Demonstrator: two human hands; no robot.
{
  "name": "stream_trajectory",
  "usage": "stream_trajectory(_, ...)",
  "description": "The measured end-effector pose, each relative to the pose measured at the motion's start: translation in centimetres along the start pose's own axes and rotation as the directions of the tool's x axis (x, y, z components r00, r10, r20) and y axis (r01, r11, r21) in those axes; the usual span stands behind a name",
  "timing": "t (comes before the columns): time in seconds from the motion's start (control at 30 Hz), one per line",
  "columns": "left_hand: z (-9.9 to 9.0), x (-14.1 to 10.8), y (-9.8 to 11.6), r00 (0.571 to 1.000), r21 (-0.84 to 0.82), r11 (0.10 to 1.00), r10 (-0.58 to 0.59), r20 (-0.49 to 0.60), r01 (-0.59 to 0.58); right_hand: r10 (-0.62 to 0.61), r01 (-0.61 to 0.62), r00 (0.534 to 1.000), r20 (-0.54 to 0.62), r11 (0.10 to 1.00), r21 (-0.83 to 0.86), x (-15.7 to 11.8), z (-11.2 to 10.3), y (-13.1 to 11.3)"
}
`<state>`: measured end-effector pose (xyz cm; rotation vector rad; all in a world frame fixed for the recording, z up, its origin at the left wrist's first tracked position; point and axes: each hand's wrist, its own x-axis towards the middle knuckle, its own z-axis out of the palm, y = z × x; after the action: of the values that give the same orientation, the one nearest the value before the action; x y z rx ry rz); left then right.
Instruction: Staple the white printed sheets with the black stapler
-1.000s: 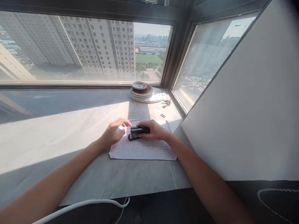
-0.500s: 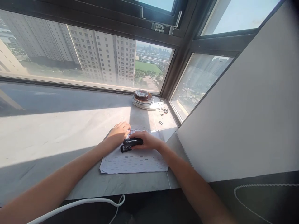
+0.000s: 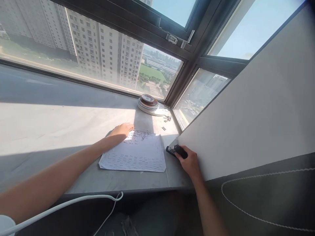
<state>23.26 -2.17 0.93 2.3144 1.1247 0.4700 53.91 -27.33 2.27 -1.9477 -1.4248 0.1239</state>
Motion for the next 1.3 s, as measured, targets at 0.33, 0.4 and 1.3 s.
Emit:
stream_trajectory(0.33, -0.3, 1.6, -1.7, 0.997, 0.088, 0.993, 0.078, 0.027, -0.080, 0.017, -0.015, 0.993, 0.114, 1.000, -0.016, 0.4, 0.9, -0.6)
stream_trajectory(0.4, -0.1, 2.0, -2.0, 0.995, 0.084, 0.991, 0.100, 0.025, -0.101, 0.023, -0.022, 0.991, 0.131, 1.000, -0.011, 0.5, 1.0, -0.7)
stream_trajectory(1.3, -1.3, 0.0, -0.5, 0.988, -0.008, 0.994, 0.112, 0.110, -0.111, 0.307, -0.190, 0.915, 0.261, 0.900, -0.392, 5.1, 4.3, -7.0)
